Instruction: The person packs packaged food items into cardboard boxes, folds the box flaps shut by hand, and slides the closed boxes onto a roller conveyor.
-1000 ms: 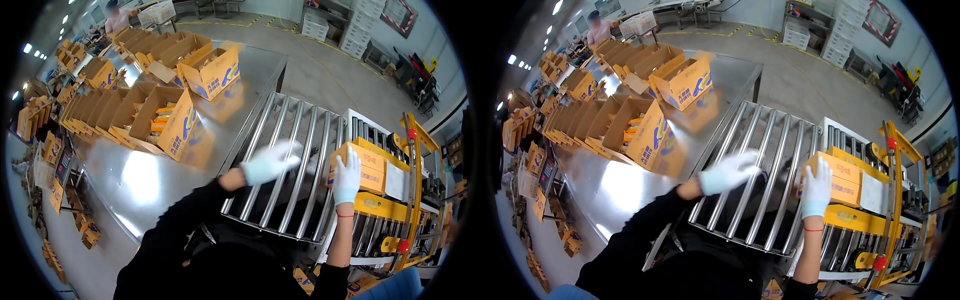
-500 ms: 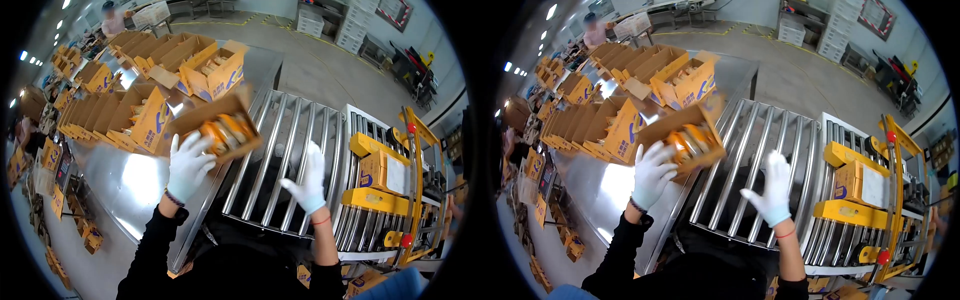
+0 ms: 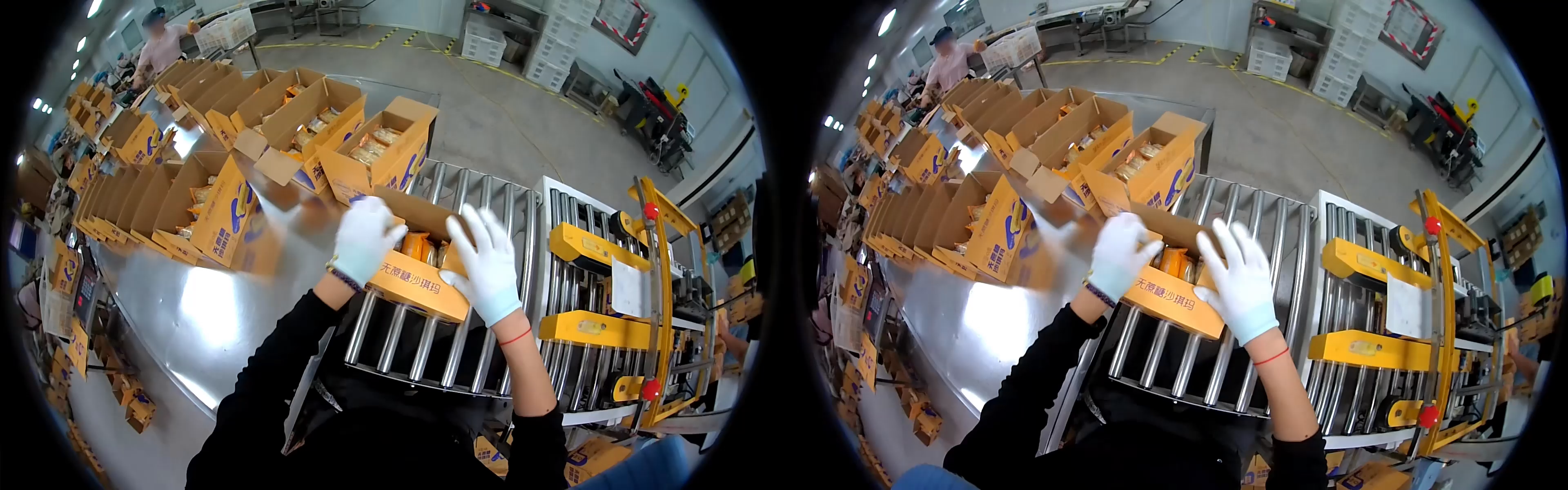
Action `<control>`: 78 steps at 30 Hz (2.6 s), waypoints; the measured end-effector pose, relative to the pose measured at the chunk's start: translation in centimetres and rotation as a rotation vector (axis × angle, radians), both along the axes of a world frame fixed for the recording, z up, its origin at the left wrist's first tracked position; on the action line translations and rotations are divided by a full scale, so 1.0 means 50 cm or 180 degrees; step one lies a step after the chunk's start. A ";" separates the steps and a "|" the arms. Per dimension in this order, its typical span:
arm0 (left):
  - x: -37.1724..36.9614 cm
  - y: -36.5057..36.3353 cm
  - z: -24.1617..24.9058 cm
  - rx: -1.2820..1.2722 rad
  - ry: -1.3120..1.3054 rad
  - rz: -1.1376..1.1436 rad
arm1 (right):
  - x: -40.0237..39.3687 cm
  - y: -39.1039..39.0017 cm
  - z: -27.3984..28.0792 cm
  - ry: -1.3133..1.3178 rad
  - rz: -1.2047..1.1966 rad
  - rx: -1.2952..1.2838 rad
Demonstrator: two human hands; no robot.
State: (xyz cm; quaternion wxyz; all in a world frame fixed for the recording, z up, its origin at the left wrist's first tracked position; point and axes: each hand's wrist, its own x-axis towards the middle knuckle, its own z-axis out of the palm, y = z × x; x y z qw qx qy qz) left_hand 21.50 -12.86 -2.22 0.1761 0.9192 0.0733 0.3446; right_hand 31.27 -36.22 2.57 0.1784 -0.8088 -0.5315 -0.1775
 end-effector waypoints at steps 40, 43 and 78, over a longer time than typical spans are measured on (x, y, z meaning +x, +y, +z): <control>0.036 0.081 0.060 -0.3854 0.0589 -0.0956 | -0.030 -0.102 -0.163 0.0064 -0.0066 0.0348; 0.028 0.044 0.084 -0.1903 0.1553 -0.1644 | -0.011 -0.107 -0.096 0.1018 0.0313 0.0586; 0.101 0.457 -0.021 -0.0056 0.1291 0.0436 | 0.147 -0.312 -0.140 0.0104 -0.1940 0.0167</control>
